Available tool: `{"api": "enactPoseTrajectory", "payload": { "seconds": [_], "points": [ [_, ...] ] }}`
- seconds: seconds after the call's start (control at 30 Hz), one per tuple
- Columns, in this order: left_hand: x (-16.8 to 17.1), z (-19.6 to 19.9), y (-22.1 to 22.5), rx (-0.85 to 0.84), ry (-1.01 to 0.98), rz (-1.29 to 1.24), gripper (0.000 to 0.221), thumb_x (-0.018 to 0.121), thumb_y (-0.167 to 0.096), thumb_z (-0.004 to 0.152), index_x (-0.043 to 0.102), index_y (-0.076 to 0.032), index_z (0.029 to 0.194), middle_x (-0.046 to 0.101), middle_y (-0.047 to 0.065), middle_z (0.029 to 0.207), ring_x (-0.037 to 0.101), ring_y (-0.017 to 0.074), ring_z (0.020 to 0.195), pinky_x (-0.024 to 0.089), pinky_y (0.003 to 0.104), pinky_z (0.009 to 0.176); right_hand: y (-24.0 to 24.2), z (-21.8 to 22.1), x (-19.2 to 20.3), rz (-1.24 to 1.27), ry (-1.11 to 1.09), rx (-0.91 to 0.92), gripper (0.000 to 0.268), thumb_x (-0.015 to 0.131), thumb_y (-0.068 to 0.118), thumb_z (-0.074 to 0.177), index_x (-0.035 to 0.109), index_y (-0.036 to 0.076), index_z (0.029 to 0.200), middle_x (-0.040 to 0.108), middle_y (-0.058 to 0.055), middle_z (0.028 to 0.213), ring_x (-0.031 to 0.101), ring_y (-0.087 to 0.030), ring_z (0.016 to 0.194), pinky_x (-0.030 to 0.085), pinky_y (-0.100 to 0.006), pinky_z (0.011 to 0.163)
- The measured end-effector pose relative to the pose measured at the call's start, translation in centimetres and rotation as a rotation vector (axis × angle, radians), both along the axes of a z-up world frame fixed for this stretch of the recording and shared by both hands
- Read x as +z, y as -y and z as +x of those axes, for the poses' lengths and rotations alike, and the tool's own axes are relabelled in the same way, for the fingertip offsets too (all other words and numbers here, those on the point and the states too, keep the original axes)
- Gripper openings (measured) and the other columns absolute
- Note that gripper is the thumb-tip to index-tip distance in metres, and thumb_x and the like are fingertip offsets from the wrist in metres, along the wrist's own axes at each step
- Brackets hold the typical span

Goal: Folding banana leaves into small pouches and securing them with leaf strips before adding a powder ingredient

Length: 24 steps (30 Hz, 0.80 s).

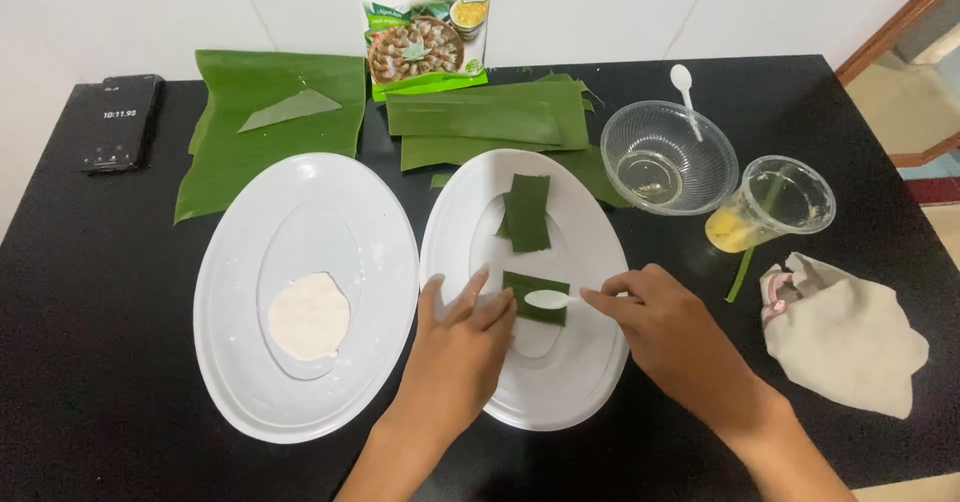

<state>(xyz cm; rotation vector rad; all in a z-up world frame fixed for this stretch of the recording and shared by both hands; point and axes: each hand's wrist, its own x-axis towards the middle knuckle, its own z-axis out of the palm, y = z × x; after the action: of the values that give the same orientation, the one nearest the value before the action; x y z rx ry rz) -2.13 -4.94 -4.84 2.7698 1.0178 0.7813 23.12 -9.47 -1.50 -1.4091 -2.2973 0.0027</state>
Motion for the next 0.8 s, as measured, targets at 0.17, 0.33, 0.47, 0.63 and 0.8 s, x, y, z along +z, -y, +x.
{"api": "enactPoseTrajectory", "payload": {
  "seconds": [0.17, 0.33, 0.47, 0.63, 0.8],
  "points": [
    [0.2, 0.0, 0.2, -0.002, -0.049, 0.005, 0.036, 0.059, 0.009, 0.079, 0.065, -0.001, 0.114, 0.066, 0.008, 0.121, 0.053, 0.0407, 0.132, 0.03, 0.068, 0.103, -0.1, 0.1, -0.2, 0.015, 0.018, 0.027, 0.031, 0.06, 0.004, 0.089, 0.071, 0.009, 0.118, 0.063, -0.011, 0.101, 0.056, -0.027, 0.078, 0.05, -0.037, 0.072],
    [0.5, 0.0, 0.3, -0.013, -0.031, -0.035, 0.037, 0.056, 0.012, 0.08, 0.065, 0.001, 0.115, 0.068, 0.009, 0.118, 0.052, 0.0413, 0.133, 0.028, 0.069, 0.104, -0.4, 0.3, 0.5, -0.005, 0.053, 0.015, 0.029, 0.063, 0.004, 0.087, 0.072, 0.009, 0.114, 0.064, -0.012, 0.101, 0.059, -0.029, 0.083, 0.051, -0.038, 0.07],
    [0.3, 0.2, 0.1, -0.003, -0.022, -0.054, 0.027, 0.056, 0.001, 0.09, 0.067, 0.0, 0.115, 0.068, 0.007, 0.12, 0.053, 0.0394, 0.132, 0.026, 0.067, 0.106, -0.9, 0.6, 0.2, -0.008, 0.129, 0.053, 0.037, 0.064, -0.001, 0.081, 0.071, 0.009, 0.116, 0.063, -0.013, 0.101, 0.058, -0.03, 0.086, 0.053, -0.038, 0.07],
    [0.3, 0.3, 0.2, -0.001, -0.007, -0.069, 0.024, 0.056, 0.0, 0.091, 0.066, 0.001, 0.113, 0.068, 0.007, 0.12, 0.053, 0.0398, 0.132, 0.026, 0.068, 0.106, -1.1, 0.3, 0.3, 0.042, 0.183, -0.046, 0.033, 0.067, 0.001, 0.08, 0.07, 0.012, 0.112, 0.062, -0.008, 0.101, 0.058, -0.029, 0.086, 0.054, -0.038, 0.058],
    [0.1, 0.3, 0.1, 0.015, -0.018, -0.057, 0.024, 0.058, -0.002, 0.092, 0.068, -0.002, 0.113, 0.068, 0.006, 0.121, 0.053, 0.0383, 0.133, 0.026, 0.068, 0.105, -1.5, 0.7, 0.6, 0.022, 0.236, -0.031, 0.031, 0.064, 0.007, 0.081, 0.067, 0.015, 0.111, 0.061, -0.009, 0.101, 0.057, -0.031, 0.085, 0.053, -0.039, 0.062]
  ]
}}
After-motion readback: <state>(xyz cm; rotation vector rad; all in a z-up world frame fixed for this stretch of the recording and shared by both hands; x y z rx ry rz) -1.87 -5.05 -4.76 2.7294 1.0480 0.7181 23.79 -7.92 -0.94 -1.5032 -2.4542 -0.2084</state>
